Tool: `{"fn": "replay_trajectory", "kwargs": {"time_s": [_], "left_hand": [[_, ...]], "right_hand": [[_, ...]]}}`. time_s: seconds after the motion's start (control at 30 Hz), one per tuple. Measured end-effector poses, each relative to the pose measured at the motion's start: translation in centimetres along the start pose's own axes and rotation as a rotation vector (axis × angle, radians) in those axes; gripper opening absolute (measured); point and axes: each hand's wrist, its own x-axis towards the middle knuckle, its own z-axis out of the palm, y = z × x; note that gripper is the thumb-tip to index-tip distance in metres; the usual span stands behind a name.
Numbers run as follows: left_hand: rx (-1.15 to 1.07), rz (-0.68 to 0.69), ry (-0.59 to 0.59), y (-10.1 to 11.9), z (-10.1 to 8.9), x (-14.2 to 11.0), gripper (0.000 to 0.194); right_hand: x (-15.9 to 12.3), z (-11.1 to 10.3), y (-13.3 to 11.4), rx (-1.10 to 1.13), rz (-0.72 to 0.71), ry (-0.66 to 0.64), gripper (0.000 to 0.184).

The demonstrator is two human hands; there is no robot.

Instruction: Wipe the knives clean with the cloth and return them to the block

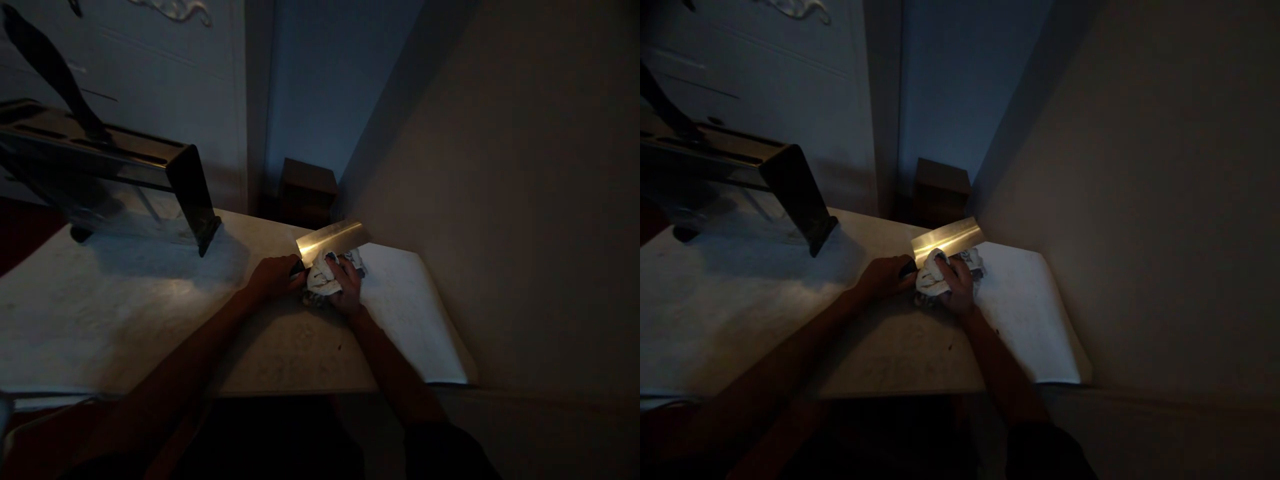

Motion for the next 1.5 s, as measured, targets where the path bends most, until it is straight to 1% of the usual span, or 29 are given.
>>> {"fn": "replay_trajectory", "kwargs": {"time_s": [0.07, 0.13, 0.23, 0.37, 0.5, 0.63, 0.77, 0.87, 1.0, 1.2, 1.37, 1.5], "left_hand": [[-0.005, -0.006, 0.014, -0.3, 0.0, 0.1, 0.045], [0.005, -0.01, 0.016, -0.6, 0.1, 0.2, 0.045], [0.041, -0.01, 0.03, -1.0, 0.1, 0.4, 0.044], [0.082, -0.022, 0.019, -1.1, -0.2, 0.4, 0.044], [0.093, -0.03, 0.024, -1.2, -0.3, 0.3, 0.043], [0.076, -0.042, 0.036, -1.7, -0.3, 0.5, 0.043], [0.053, -0.039, 0.06, -2.3, -0.6, 0.6, 0.044], [0.049, -0.031, 0.055, -2.7, -0.9, 0.6, 0.044], [0.047, -0.009, 0.028, -3.3, -1.2, 0.6, 0.043], [-0.011, 0.045, 0.001, -4.1, -0.8, 0.8, 0.042], [-0.039, 0.104, -0.061, -3.5, -0.6, 0.8, 0.042], [0.009, 0.143, -0.083, -2.4, -0.3, 0.6, 0.038]], "right_hand": [[-0.1, -0.1, 0.1, -0.029, 0.062, 0.008, 0.056], [0.0, -0.3, 0.3, -0.037, 0.127, 0.05, 0.057], [0.2, -0.7, 0.9, -0.052, 0.207, 0.188, 0.055], [0.5, -1.0, 2.2, -0.06, 0.305, 0.388, 0.05], [0.5, -0.9, 3.5, -0.013, 0.44, 0.537, 0.047], [0.5, -0.8, 4.7, 0.118, 0.62, 0.619, 0.049], [0.6, -0.9, 5.7, 0.316, 0.708, 0.674, 0.052], [0.5, -1.2, 6.2, 0.474, 0.717, 0.659, 0.052], [0.3, -1.8, 6.4, 0.646, 0.713, 0.539, 0.053], [0.4, -2.7, 7.2, 0.783, 0.762, 0.448, 0.052], [0.8, -2.7, 8.0, 0.873, 0.766, 0.478, 0.041], [1.3, -2.8, 7.4, 0.889, 0.792, 0.498, 0.028]]}}
